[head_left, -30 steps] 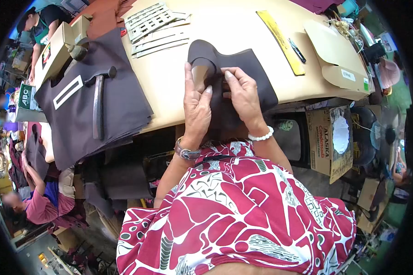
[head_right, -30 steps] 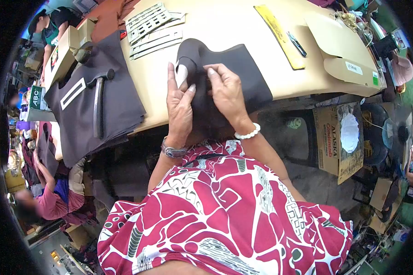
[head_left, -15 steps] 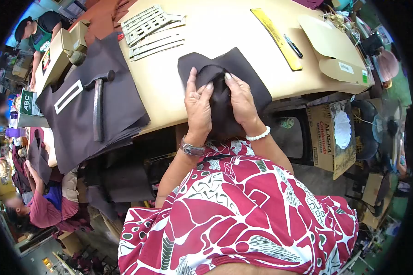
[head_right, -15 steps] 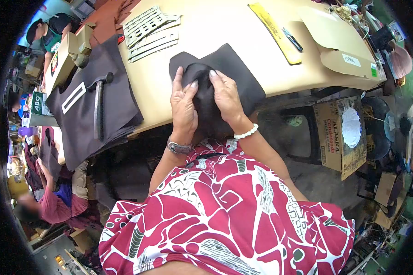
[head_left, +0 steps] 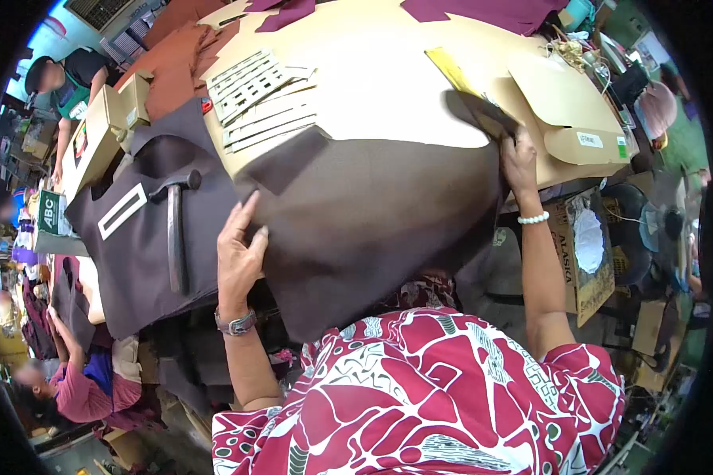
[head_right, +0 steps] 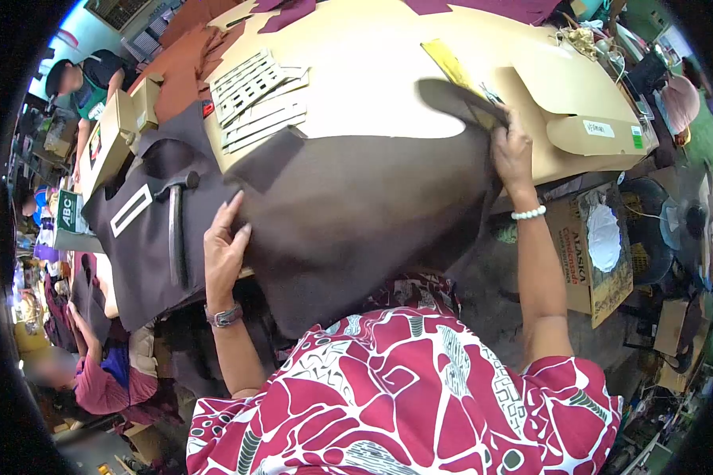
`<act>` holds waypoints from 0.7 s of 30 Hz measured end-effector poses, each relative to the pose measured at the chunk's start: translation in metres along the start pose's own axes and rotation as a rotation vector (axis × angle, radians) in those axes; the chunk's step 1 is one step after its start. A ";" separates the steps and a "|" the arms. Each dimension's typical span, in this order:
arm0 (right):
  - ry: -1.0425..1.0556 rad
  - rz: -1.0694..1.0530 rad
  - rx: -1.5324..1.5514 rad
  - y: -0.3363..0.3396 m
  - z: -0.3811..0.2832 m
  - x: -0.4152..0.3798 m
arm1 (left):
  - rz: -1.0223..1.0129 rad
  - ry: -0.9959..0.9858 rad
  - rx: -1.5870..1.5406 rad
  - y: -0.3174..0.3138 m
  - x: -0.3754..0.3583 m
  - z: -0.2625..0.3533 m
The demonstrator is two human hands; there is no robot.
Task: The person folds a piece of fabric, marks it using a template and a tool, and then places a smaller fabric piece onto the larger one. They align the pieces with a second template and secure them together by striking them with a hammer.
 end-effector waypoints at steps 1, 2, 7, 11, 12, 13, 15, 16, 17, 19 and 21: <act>-0.023 0.055 0.024 -0.006 0.008 0.006 | 0.063 -0.033 0.084 0.000 0.006 -0.004; 0.033 0.147 0.006 -0.007 0.011 0.015 | 0.083 -0.052 0.127 0.006 0.014 -0.004; 0.138 0.289 -0.177 0.004 -0.017 0.054 | 0.365 -0.237 0.229 0.023 0.034 0.021; 0.297 -0.005 -0.552 -0.042 0.019 0.069 | 0.358 -0.259 0.532 -0.001 0.068 -0.018; 0.358 -0.045 -0.646 -0.056 0.025 0.073 | 0.358 -0.230 0.582 -0.005 0.071 -0.021; 0.371 -0.095 -0.675 -0.063 0.031 0.074 | 0.330 -0.154 0.588 -0.006 0.072 -0.021; 0.404 -0.197 -0.730 -0.072 0.028 0.079 | 0.323 -0.017 0.672 -0.011 0.071 -0.014; 0.401 -0.227 -0.722 -0.074 0.027 0.081 | 0.344 0.045 0.750 -0.013 0.072 -0.011; 0.397 -0.259 -0.714 -0.076 0.027 0.083 | 0.363 0.108 0.829 -0.015 0.071 -0.008; 0.446 -0.202 -0.731 -0.077 0.022 0.082 | 0.459 -0.073 0.982 -0.030 0.058 0.013; 0.547 -0.036 -0.789 -0.074 0.001 0.072 | 0.426 -0.258 0.904 -0.057 0.045 0.031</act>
Point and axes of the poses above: each hand's wrist, its own x-axis towards the middle knuckle, its own y-axis out of the back of the hand, z = x × y, the point moved 1 cm from there along x, towards the middle knuckle, and after that the axes turned 13 degrees about y, right-handed, at the moved point
